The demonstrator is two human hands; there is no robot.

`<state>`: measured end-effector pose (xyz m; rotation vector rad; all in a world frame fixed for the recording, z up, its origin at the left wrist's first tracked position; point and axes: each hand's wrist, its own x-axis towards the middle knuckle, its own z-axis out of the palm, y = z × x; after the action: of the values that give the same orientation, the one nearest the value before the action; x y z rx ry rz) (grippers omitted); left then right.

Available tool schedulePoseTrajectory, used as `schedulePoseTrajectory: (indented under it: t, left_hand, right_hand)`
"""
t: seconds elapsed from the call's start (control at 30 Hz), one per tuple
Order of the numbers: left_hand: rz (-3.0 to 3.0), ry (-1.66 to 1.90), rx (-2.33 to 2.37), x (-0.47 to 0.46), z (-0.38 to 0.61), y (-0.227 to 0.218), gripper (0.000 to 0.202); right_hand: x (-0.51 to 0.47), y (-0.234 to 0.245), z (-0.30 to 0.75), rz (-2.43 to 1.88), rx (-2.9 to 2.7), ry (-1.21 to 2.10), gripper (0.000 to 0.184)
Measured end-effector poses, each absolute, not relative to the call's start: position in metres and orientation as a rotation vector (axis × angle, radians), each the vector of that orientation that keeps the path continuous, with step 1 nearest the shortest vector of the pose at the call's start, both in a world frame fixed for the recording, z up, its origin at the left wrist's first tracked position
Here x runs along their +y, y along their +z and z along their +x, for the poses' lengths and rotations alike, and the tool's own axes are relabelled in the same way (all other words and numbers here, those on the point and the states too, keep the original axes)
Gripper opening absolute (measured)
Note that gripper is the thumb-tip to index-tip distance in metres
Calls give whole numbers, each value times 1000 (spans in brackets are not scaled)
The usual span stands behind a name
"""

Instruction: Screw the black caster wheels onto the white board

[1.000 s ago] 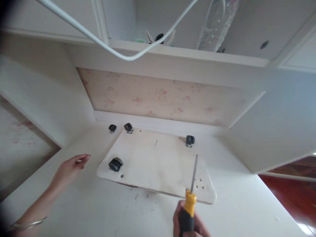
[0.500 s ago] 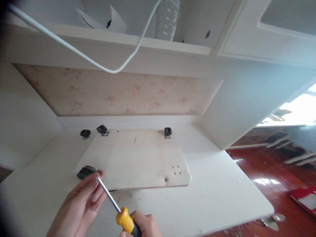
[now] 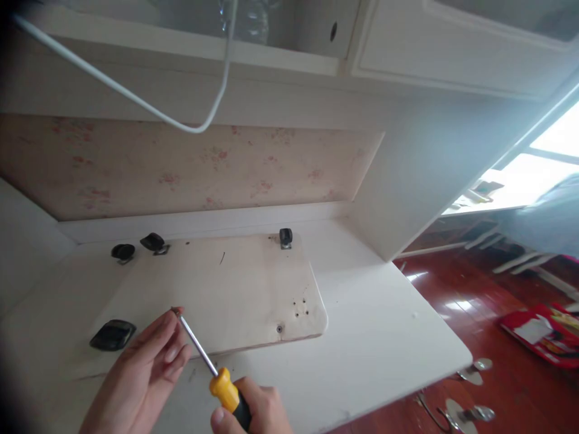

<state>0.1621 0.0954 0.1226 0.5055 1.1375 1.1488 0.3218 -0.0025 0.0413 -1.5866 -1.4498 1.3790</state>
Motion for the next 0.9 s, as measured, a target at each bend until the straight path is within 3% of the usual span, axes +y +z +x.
schedulePoseTrajectory:
  t: [0.37, 0.6, 0.9]
  left_hand:
    - [599, 1108, 1147, 99, 180, 114, 33]
    - [658, 1159, 1183, 103, 187, 101, 31]
    - [527, 1182, 1120, 110, 199, 105, 29]
  right_hand:
    - [1, 36, 339, -1659, -1575, 1170, 61]
    - [-11, 20, 344, -1762, -1661, 607, 37]
    - [-15, 20, 343, -1730, -1609, 130, 35]
